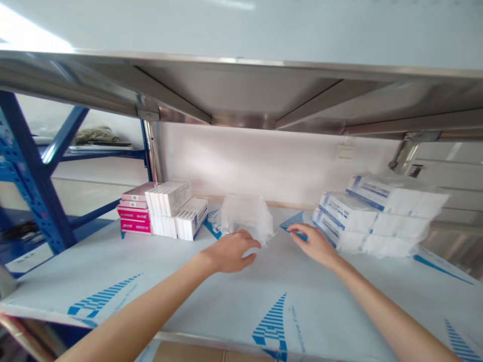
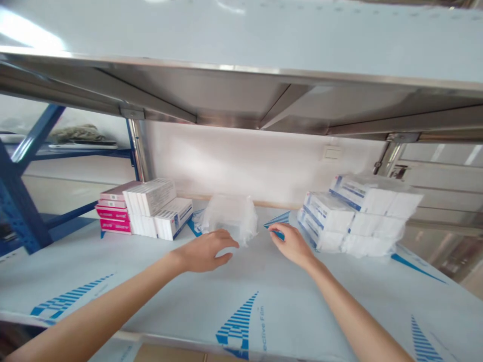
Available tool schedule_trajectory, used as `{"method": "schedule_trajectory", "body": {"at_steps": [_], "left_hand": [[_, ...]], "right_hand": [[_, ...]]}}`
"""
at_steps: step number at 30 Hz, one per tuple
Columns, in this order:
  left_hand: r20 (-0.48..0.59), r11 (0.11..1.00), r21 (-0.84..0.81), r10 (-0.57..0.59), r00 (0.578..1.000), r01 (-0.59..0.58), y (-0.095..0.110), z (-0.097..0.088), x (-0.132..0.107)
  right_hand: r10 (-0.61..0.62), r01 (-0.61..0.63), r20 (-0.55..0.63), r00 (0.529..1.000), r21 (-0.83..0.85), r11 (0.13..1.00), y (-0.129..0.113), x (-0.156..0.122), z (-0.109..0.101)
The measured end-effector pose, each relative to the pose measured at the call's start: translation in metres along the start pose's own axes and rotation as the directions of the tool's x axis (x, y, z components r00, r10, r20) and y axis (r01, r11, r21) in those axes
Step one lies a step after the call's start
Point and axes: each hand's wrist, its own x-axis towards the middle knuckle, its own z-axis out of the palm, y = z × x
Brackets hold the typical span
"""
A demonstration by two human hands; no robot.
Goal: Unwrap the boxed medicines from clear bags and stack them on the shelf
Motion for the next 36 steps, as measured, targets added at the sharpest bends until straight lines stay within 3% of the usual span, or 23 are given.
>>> {"method": "schedule_trajectory", "body": {"at_steps": [7,10,14,19,24,27,31,33,34,36], "left_hand": [[-0.181,1.000,-0.008,-0.008,0.984,0.006,-0.001,0.021,-0.025],[-0.206,1.000,0.005,-0.024,0.978,0.025,-0.005,0.025,-0.026],[-0.189,0.999,0.039,0.002,0.982,0.005,-0.005,0.018,-0.012],[-0.175,0.998,0.063,0.037,0.984,-0.027,-0.002,0.014,0.016],[-0.182,0.995,0.054,0.097,0.978,-0.089,-0.001,0.024,0.022],[-0.172,0.990,0.085,0.126,0.977,-0.113,0.001,0.027,0.017],[-0.158,0.986,0.101,0.147,0.976,-0.132,0.007,0.028,0.014],[-0.145,0.985,0.100,0.151,0.978,-0.138,0.010,0.028,0.016],[-0.141,0.985,0.098,0.153,0.978,-0.139,0.011,0.029,0.016],[-0.138,0.985,0.098,0.155,0.978,-0.142,0.012,0.030,0.017]], "right_hand": [[-0.122,0.072,-0.236,0.964,-0.210,0.975,0.001,-0.027,0.000],[-0.211,0.122,-0.240,0.948,-0.339,0.933,0.002,-0.033,0.003],[-0.277,0.167,-0.184,0.943,-0.458,0.873,-0.001,-0.037,0.002],[-0.213,0.111,-0.161,0.964,-0.482,0.869,-0.011,-0.039,-0.005],[-0.176,0.025,-0.261,0.949,-0.495,0.868,-0.010,-0.039,-0.013],[-0.162,-0.072,-0.418,0.894,-0.490,0.869,-0.007,-0.038,-0.025],[-0.131,-0.299,-0.680,0.721,-0.477,0.827,-0.001,-0.030,-0.052],[-0.104,-0.407,-0.743,0.661,-0.471,0.783,0.006,-0.022,-0.067],[-0.084,-0.442,-0.749,0.657,-0.473,0.762,0.011,-0.018,-0.072],[-0.044,-0.469,-0.720,0.693,-0.496,0.731,0.020,-0.009,-0.080]]}}
